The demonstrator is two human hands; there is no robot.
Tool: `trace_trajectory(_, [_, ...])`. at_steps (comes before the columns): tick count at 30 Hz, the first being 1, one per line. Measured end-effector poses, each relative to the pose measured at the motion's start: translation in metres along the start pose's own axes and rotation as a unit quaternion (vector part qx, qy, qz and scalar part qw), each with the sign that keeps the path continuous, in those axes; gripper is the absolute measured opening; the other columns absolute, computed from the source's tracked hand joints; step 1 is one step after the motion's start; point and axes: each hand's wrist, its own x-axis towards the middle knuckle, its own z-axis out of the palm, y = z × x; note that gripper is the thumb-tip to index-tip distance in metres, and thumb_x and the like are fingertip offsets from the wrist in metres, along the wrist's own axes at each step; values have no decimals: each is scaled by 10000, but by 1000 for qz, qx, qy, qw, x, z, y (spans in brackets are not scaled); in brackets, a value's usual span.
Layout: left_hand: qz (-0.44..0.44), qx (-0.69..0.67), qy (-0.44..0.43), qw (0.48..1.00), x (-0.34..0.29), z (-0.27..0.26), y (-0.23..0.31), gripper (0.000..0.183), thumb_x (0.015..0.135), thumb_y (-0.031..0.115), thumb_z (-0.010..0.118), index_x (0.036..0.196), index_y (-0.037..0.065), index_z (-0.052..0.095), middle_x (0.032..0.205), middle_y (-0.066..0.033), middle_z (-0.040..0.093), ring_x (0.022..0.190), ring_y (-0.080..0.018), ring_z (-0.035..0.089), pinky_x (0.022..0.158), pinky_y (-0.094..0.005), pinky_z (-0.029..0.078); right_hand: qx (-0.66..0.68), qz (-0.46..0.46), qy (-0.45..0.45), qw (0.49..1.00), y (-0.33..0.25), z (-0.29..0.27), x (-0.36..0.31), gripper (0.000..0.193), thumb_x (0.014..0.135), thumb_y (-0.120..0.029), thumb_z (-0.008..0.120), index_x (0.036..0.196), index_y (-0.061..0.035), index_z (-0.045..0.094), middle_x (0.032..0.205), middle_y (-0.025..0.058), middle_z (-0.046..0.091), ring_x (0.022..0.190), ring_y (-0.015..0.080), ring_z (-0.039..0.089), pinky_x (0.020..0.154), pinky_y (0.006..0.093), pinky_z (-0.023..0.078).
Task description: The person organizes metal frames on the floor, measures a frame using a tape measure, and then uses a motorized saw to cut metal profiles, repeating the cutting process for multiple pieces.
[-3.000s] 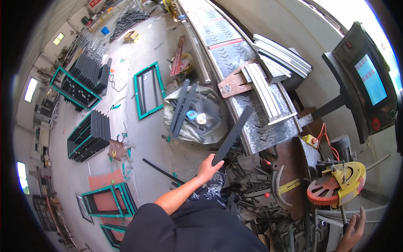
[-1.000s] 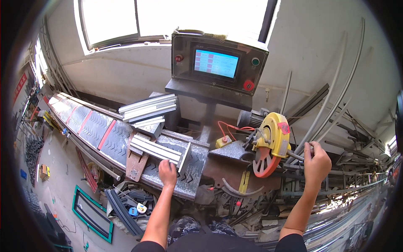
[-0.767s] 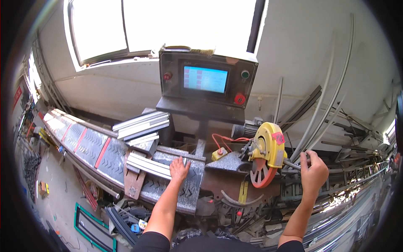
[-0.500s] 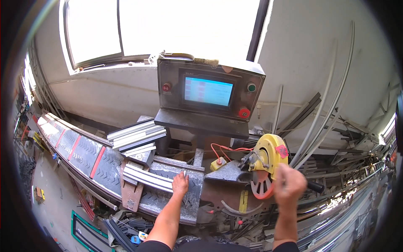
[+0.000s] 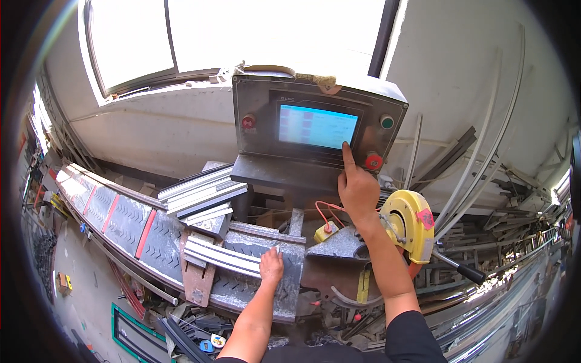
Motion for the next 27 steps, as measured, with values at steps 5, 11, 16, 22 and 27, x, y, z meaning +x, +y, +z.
trace_trajectory(5, [-17, -20, -20, 999, 1, -3, 1, 393, 921, 352, 491, 1187, 65, 524, 1047, -163, 594, 1000, -360, 542, 834, -484, 454, 76, -54, 82, 992, -11, 2, 13, 531, 717, -70, 635, 1244, -58, 572, 561, 70, 513, 488, 260, 526, 486, 376, 449])
trace_trajectory(11, [-24, -27, -20, 999, 1, -3, 1, 409, 924, 363, 482, 1199, 65, 537, 1060, -162, 600, 1016, -359, 542, 854, -476, 451, 128, -178, 93, 971, -47, 27, 35, 475, 715, -54, 627, 1190, -37, 613, 554, 52, 499, 492, 207, 511, 499, 327, 434])
trace_trajectory(16, [-20, -33, -15, 999, 1, -1, -1, 386, 919, 348, 495, 1175, 64, 545, 1035, -161, 603, 991, -361, 548, 840, -470, 456, 63, -159, 91, 981, -49, 37, 35, 536, 725, -83, 635, 1257, -56, 574, 537, 20, 459, 469, 184, 480, 464, 310, 420])
trace_trajectory(22, [-8, -33, 6, 999, 0, -2, 0, 373, 922, 344, 491, 1161, 63, 544, 1028, -158, 595, 982, -361, 544, 826, -481, 456, 20, -120, 49, 991, -51, 41, 36, 586, 724, -102, 645, 1302, -103, 549, 539, 21, 456, 466, 186, 482, 454, 310, 429])
trace_trajectory(27, [-10, -27, 7, 1000, -1, -2, 0, 373, 925, 347, 489, 1166, 67, 540, 1033, -156, 593, 989, -360, 542, 826, -484, 455, 34, -119, 75, 989, -47, 44, 34, 567, 715, -106, 656, 1274, -72, 564, 535, 27, 456, 457, 192, 482, 450, 312, 427])
